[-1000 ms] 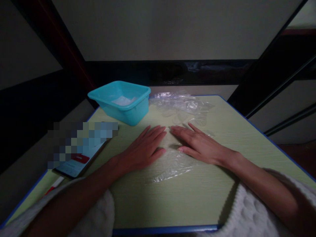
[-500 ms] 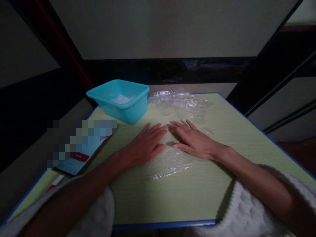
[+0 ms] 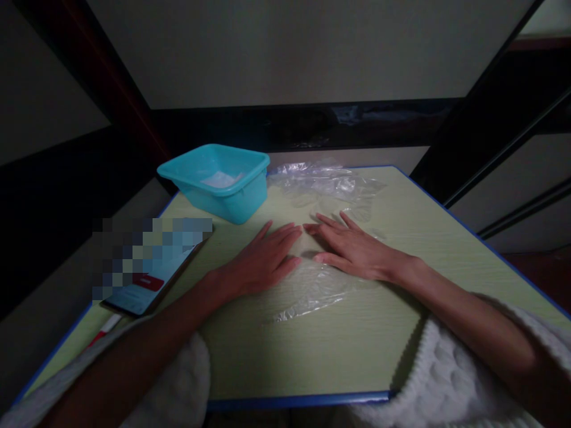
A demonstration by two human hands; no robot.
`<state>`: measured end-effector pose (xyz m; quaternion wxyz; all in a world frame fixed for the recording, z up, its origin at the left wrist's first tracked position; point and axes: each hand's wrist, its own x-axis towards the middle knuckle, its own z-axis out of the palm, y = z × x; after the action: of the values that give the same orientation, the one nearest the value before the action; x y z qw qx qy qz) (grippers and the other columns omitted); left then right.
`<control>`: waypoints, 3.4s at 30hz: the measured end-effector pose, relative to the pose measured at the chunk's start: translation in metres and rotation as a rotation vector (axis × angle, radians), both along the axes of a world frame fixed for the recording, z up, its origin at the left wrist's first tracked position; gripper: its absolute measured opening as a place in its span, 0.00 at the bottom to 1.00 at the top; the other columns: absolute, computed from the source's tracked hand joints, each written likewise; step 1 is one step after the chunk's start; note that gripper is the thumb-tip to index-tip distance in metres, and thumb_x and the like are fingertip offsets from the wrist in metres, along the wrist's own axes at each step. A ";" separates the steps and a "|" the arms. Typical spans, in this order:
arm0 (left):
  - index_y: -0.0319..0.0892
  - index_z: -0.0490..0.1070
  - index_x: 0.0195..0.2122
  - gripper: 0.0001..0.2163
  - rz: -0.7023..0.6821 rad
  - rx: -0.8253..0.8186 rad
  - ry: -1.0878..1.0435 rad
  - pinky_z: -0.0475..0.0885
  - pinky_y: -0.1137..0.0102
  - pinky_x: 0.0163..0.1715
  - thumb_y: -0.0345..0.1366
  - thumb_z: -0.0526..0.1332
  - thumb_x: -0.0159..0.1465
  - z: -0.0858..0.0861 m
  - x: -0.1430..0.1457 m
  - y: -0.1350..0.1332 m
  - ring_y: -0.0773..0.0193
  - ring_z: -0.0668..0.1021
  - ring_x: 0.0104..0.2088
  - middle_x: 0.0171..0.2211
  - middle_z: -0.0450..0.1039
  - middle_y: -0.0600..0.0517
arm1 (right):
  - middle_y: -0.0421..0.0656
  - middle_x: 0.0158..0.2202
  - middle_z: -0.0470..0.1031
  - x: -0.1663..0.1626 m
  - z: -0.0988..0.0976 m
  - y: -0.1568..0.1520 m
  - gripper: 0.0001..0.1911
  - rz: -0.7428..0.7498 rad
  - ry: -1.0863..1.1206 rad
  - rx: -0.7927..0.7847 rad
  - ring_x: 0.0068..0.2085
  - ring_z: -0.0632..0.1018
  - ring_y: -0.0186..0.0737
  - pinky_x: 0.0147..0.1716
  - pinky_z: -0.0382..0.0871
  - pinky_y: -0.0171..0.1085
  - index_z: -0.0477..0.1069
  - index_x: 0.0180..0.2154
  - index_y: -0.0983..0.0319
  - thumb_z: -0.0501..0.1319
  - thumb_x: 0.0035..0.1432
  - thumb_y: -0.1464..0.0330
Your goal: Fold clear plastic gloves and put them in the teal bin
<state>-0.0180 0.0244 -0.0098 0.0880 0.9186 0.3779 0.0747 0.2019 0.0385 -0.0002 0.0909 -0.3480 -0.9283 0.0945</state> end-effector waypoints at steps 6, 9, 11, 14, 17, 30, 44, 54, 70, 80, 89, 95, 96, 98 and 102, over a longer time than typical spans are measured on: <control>0.34 0.50 0.60 0.22 0.013 -0.029 0.010 0.43 0.51 0.61 0.37 0.45 0.67 0.002 0.000 -0.001 0.57 0.54 0.63 0.63 0.53 0.40 | 0.56 0.59 0.62 0.011 0.005 0.002 0.35 -0.022 -0.069 0.027 0.63 0.53 0.55 0.58 0.42 0.64 0.58 0.56 0.67 0.39 0.62 0.48; 0.33 0.50 0.60 0.22 0.011 -0.027 0.007 0.43 0.51 0.61 0.37 0.45 0.67 0.001 0.000 0.000 0.57 0.54 0.63 0.62 0.53 0.40 | 0.56 0.59 0.62 0.017 0.006 0.003 0.35 -0.025 -0.088 0.051 0.63 0.53 0.56 0.58 0.42 0.64 0.59 0.56 0.68 0.39 0.62 0.48; 0.33 0.50 0.60 0.22 0.009 -0.031 0.004 0.43 0.51 0.62 0.37 0.45 0.67 0.001 -0.001 0.001 0.57 0.54 0.63 0.62 0.53 0.41 | 0.56 0.58 0.62 0.019 0.005 0.004 0.34 -0.031 -0.088 0.067 0.63 0.54 0.55 0.58 0.42 0.64 0.60 0.55 0.67 0.39 0.62 0.48; 0.34 0.49 0.60 0.22 0.011 -0.046 -0.008 0.43 0.52 0.62 0.37 0.44 0.67 0.001 -0.002 0.002 0.59 0.54 0.63 0.63 0.53 0.42 | 0.54 0.57 0.65 0.024 0.005 0.005 0.33 -0.043 -0.064 0.069 0.63 0.55 0.55 0.58 0.42 0.64 0.62 0.54 0.64 0.40 0.62 0.48; 0.34 0.50 0.60 0.21 0.017 -0.055 -0.030 0.42 0.54 0.62 0.37 0.43 0.68 0.001 -0.003 0.002 0.60 0.54 0.63 0.62 0.54 0.42 | 0.52 0.57 0.66 0.029 0.009 0.006 0.31 -0.069 0.021 0.052 0.63 0.55 0.54 0.58 0.42 0.64 0.62 0.53 0.63 0.39 0.62 0.48; 0.36 0.44 0.62 0.23 0.035 -0.101 -0.118 0.40 0.53 0.62 0.35 0.42 0.67 -0.002 -0.006 0.002 0.62 0.51 0.64 0.65 0.46 0.44 | 0.49 0.49 0.72 0.033 0.019 0.000 0.21 -0.159 0.148 0.075 0.54 0.70 0.49 0.60 0.42 0.59 0.65 0.45 0.63 0.39 0.66 0.60; 0.37 0.60 0.54 0.16 -0.225 0.056 -0.126 0.44 0.54 0.62 0.29 0.44 0.66 0.008 -0.010 -0.010 0.63 0.65 0.58 0.54 0.68 0.43 | 0.48 0.43 0.75 0.027 0.014 0.000 0.19 -0.168 0.064 0.021 0.45 0.75 0.44 0.59 0.45 0.58 0.64 0.42 0.62 0.39 0.66 0.61; 0.36 0.64 0.51 0.16 -0.384 0.137 -0.088 0.40 0.56 0.63 0.28 0.47 0.64 0.014 -0.006 -0.035 0.60 0.68 0.56 0.49 0.73 0.44 | 0.49 0.52 0.70 0.022 0.015 -0.006 0.20 -0.034 0.066 -0.030 0.55 0.69 0.46 0.60 0.40 0.60 0.62 0.50 0.62 0.41 0.67 0.60; 0.36 0.67 0.43 0.12 -0.541 0.131 -0.281 0.48 0.63 0.61 0.28 0.47 0.64 0.015 0.008 -0.058 0.65 0.75 0.44 0.40 0.76 0.47 | 0.49 0.59 0.62 0.005 0.009 -0.017 0.20 0.214 0.069 -0.061 0.63 0.55 0.43 0.61 0.38 0.58 0.55 0.57 0.65 0.44 0.66 0.65; 0.39 0.54 0.57 0.20 -0.067 0.044 -0.209 0.43 0.52 0.62 0.24 0.44 0.64 0.003 -0.014 -0.018 0.63 0.65 0.58 0.57 0.64 0.46 | 0.51 0.50 0.72 0.023 0.019 -0.006 0.18 0.040 0.149 0.145 0.52 0.72 0.45 0.59 0.45 0.59 0.67 0.46 0.65 0.42 0.65 0.69; 0.38 0.55 0.56 0.21 -0.071 0.067 -0.133 0.44 0.51 0.61 0.23 0.43 0.63 -0.004 -0.016 -0.015 0.63 0.68 0.56 0.56 0.66 0.45 | 0.50 0.49 0.73 0.019 0.018 -0.007 0.18 0.034 0.129 0.146 0.50 0.73 0.44 0.58 0.47 0.57 0.66 0.47 0.66 0.42 0.66 0.68; 0.37 0.57 0.55 0.21 -0.068 0.147 -0.152 0.49 0.52 0.61 0.21 0.43 0.61 -0.005 -0.020 -0.013 0.63 0.70 0.54 0.54 0.68 0.44 | 0.50 0.50 0.72 0.016 0.014 -0.009 0.18 0.162 0.101 0.109 0.53 0.71 0.41 0.59 0.49 0.54 0.64 0.49 0.65 0.42 0.66 0.67; 0.37 0.57 0.55 0.21 -0.071 0.150 -0.158 0.49 0.52 0.61 0.21 0.43 0.61 -0.005 -0.020 -0.013 0.63 0.70 0.54 0.54 0.68 0.44 | 0.50 0.51 0.72 0.016 0.012 -0.009 0.18 0.184 0.094 0.100 0.54 0.70 0.41 0.59 0.49 0.54 0.64 0.50 0.65 0.42 0.66 0.67; 0.36 0.57 0.55 0.22 -0.078 0.150 -0.169 0.50 0.52 0.60 0.21 0.43 0.60 -0.004 -0.020 -0.013 0.63 0.70 0.53 0.53 0.68 0.44 | 0.49 0.52 0.71 0.015 0.011 -0.010 0.18 0.209 0.084 0.086 0.55 0.69 0.41 0.59 0.49 0.53 0.64 0.51 0.65 0.42 0.66 0.67; 0.36 0.58 0.55 0.21 -0.072 0.142 -0.162 0.51 0.52 0.60 0.21 0.43 0.60 -0.005 -0.019 -0.012 0.63 0.71 0.53 0.53 0.69 0.44 | 0.49 0.52 0.71 0.016 0.009 -0.010 0.18 0.216 0.075 0.078 0.56 0.68 0.41 0.59 0.48 0.55 0.64 0.50 0.64 0.43 0.66 0.67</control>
<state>-0.0371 0.0119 -0.0149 0.0555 0.9265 0.3301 0.1720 0.2176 0.0283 0.0091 0.1283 -0.2386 -0.9593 0.0803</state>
